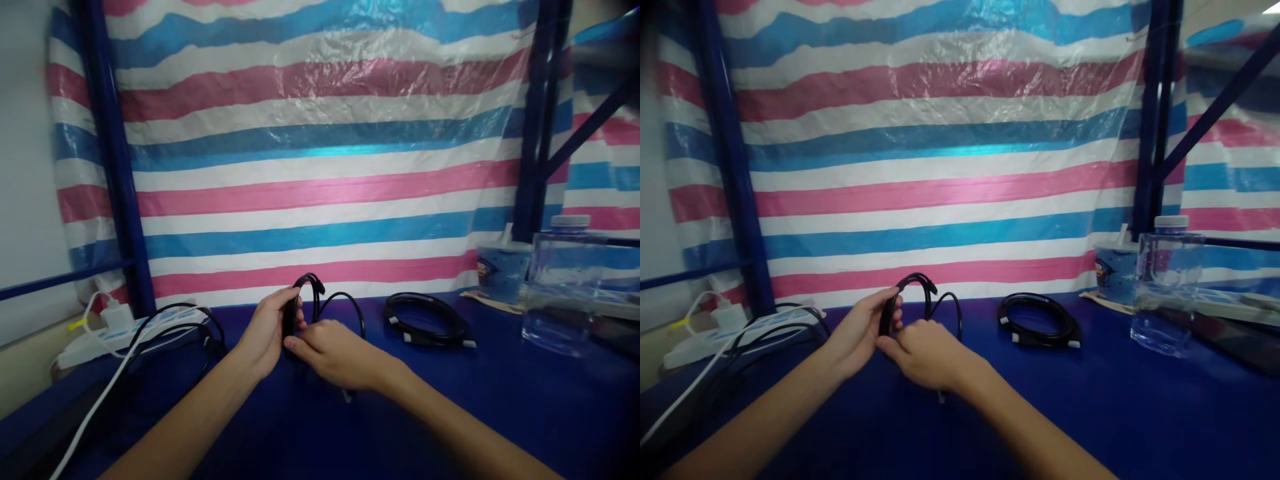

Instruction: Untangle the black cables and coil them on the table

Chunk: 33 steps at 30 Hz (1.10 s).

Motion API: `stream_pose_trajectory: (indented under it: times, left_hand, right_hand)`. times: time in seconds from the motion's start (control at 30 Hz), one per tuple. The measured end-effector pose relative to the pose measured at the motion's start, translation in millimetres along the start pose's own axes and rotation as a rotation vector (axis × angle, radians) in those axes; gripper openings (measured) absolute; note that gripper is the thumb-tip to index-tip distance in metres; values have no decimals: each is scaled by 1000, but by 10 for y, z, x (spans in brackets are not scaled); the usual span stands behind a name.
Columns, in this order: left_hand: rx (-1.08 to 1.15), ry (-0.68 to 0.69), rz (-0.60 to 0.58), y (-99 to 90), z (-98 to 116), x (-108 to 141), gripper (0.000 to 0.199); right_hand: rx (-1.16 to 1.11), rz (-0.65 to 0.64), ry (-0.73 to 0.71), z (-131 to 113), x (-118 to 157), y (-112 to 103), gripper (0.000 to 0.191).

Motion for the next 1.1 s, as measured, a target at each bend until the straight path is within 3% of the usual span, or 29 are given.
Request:
stream_pose_trajectory:
  times: [0.1, 0.17, 0.2, 0.27, 0.3, 0.37, 0.43, 0.53, 0.6, 0.73, 0.87, 0.97, 1.1]
  left_hand:
    - [113, 126, 111, -95, 69, -11, 10]
    - [172, 216, 178, -180, 102, -34, 16]
    - [175, 253, 188, -209, 108, -51, 22]
    - [138, 317, 179, -240, 106, -87, 31]
    - [99, 341, 161, -241, 96, -105, 32]
    - [3, 362, 96, -206, 54, -134, 29]
    - [-78, 332, -19, -117, -22, -147, 26]
    - [-195, 288, -175, 41, -128, -103, 19]
    - [-270, 300, -201, 111, -149, -52, 15]
    - [-90, 289, -169, 137, -100, 17, 19]
    - [55, 265, -76, 18, -1, -2, 18]
    - [-97, 347, -14, -100, 109, -55, 16]
    - [-526, 377, -59, -142, 133, -142, 42]
  right_hand:
    - [193, 424, -26, -45, 76, -393, 30]
    - [-13, 670, 159, 175, 152, -537, 27]
    - [-245, 699, 295, 346, 169, -499, 36]
    - [-734, 591, 515, 588, 144, -238, 39]
    - [-918, 519, 559, 618, 115, -104, 35]
    - [-1122, 481, 514, 569, 60, 18, 35]
    - [-1195, 544, 386, 479, 29, -20, 38]
    - [-1178, 603, 277, 414, 34, -142, 39]
    - [-1163, 577, 251, 420, 42, -202, 37]
    - [-1200, 452, 212, 431, 48, -295, 26]
    - [-888, 388, 116, 347, 48, -488, 23]
    - [-767, 411, 86, 299, 54, -585, 20]
    - [-891, 460, 137, 336, 72, -580, 21]
Point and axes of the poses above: each hand's wrist, its own x-axis away from the middle knuckle, its own y-axis out of the palm, z = x × y, the point moved 6 cm from there along -x, towards the middle knuckle, and after that the axes turned 13 degrees about -x, right-handed, at the moved point
